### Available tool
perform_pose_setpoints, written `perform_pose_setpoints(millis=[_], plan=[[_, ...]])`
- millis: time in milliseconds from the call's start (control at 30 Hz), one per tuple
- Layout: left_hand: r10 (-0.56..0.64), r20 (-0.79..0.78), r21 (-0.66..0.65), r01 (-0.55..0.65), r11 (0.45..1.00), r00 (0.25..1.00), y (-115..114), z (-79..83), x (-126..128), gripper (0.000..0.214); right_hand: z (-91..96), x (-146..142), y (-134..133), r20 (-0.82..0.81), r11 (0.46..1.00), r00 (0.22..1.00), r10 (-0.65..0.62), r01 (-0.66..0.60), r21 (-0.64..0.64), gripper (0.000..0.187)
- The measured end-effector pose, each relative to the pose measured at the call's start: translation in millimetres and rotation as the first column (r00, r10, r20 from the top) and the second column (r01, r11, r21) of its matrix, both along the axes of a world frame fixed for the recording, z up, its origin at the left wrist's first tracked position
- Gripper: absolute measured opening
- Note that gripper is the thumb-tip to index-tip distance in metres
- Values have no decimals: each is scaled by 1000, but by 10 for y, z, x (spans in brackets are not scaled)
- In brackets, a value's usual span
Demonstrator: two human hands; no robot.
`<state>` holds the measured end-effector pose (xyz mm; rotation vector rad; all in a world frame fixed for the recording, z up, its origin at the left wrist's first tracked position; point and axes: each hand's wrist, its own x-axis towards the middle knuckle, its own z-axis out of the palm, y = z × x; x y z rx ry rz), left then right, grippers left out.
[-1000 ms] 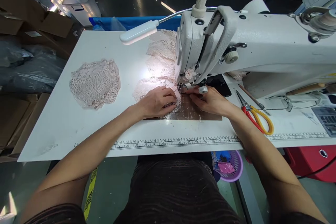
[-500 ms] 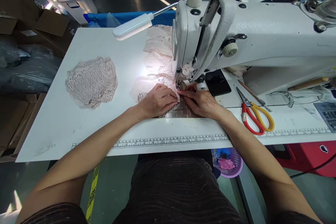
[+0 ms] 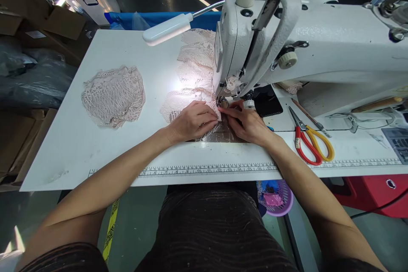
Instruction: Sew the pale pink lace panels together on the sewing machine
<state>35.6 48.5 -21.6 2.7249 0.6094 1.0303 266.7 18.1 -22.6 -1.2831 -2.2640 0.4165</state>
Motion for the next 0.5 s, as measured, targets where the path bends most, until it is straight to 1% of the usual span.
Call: perform_pose_setpoints(millis=[133,300,367,500], plan=[[27,-123,73,-19,997,992,3,-51,-2,14,-52,-25,8,116,995,993,26,-37,92,41],[29,-149,143,-8,990,988,-1,-48,-13,12,-30,-32,21,167,988,985,41,-64,138,42],[-1,-154,134,21,991,988,7,-32,-27,12,-27,-29,20,162,987,986,47,-70,143,42],[-103,-147,78,116,990,984,39,1,-67,12,-53,-12,14,109,989,993,45,-59,136,42]])
